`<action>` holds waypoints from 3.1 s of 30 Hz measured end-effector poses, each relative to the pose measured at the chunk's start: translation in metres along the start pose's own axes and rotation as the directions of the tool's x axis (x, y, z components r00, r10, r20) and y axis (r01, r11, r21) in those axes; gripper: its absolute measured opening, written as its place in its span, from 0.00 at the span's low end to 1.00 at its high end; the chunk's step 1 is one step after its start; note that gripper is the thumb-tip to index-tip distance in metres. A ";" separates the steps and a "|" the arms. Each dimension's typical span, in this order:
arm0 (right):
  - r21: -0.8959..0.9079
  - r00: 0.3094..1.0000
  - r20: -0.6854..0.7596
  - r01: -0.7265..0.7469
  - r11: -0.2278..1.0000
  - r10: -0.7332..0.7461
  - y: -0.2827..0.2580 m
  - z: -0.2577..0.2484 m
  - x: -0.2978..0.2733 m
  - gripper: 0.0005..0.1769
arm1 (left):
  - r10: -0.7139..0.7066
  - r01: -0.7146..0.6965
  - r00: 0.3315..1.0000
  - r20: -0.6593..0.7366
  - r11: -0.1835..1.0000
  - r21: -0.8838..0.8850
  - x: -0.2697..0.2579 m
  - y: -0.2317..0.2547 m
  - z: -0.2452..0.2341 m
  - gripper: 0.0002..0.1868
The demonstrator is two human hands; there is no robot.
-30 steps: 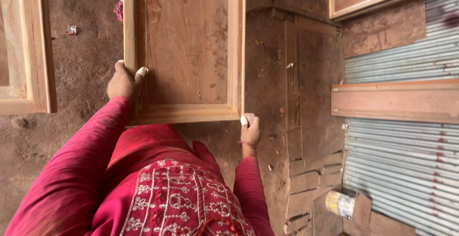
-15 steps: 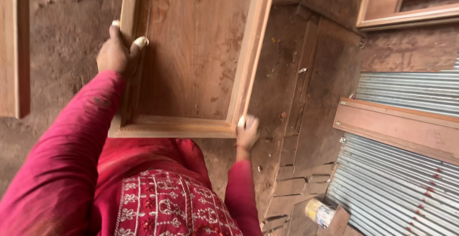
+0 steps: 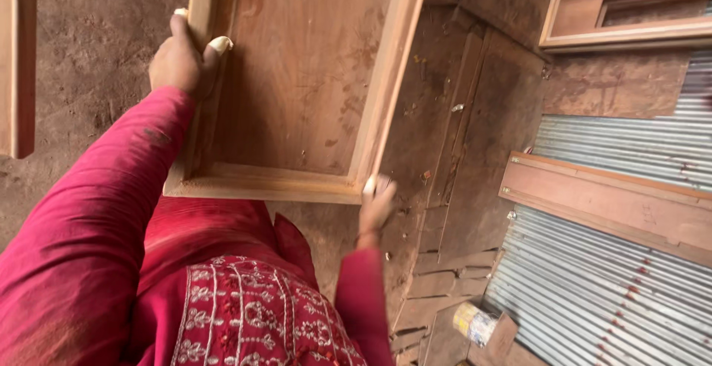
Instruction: The person sands a rectangular wooden frame using a sanding block held in the right hand. They move the block along the edges and corners of the frame, occasionally repositioning the frame with both hands to access different sides.
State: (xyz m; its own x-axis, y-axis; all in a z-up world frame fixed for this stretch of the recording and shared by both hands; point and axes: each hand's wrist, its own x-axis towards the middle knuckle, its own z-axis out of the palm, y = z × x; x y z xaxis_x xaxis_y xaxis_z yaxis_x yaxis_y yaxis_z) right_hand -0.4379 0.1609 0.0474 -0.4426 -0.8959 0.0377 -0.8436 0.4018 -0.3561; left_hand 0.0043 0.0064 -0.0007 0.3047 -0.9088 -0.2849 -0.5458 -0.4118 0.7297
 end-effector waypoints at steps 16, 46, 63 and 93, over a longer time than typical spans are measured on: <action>0.470 0.910 0.078 -0.395 0.789 0.408 0.069 -0.023 -0.128 0.15 | 0.000 0.000 1.000 0.003 1.000 -0.022 0.005 0.004 -0.004 0.43; 0.483 0.973 -0.039 0.218 0.848 -0.228 -0.074 0.018 0.077 0.10 | 0.033 -0.033 0.999 -0.008 0.999 -0.027 0.009 0.019 -0.022 0.44; 0.189 0.999 0.050 -0.004 0.982 -0.006 0.089 0.060 0.083 0.22 | 0.048 -0.050 0.998 -0.029 0.996 -0.070 -0.010 0.020 0.008 0.43; -0.004 0.975 0.189 -0.120 0.993 0.119 -0.020 0.028 0.115 0.16 | -0.218 0.229 0.969 0.116 0.969 -0.091 -0.016 0.039 -0.013 0.45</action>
State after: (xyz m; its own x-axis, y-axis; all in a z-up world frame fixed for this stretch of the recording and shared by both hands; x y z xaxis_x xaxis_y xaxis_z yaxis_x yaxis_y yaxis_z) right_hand -0.4634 0.0445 0.0323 -0.4739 -0.8615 -0.1823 -0.7857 0.5072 -0.3542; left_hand -0.0112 0.0060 0.0404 0.3240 -0.7988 -0.5069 -0.3887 -0.6009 0.6984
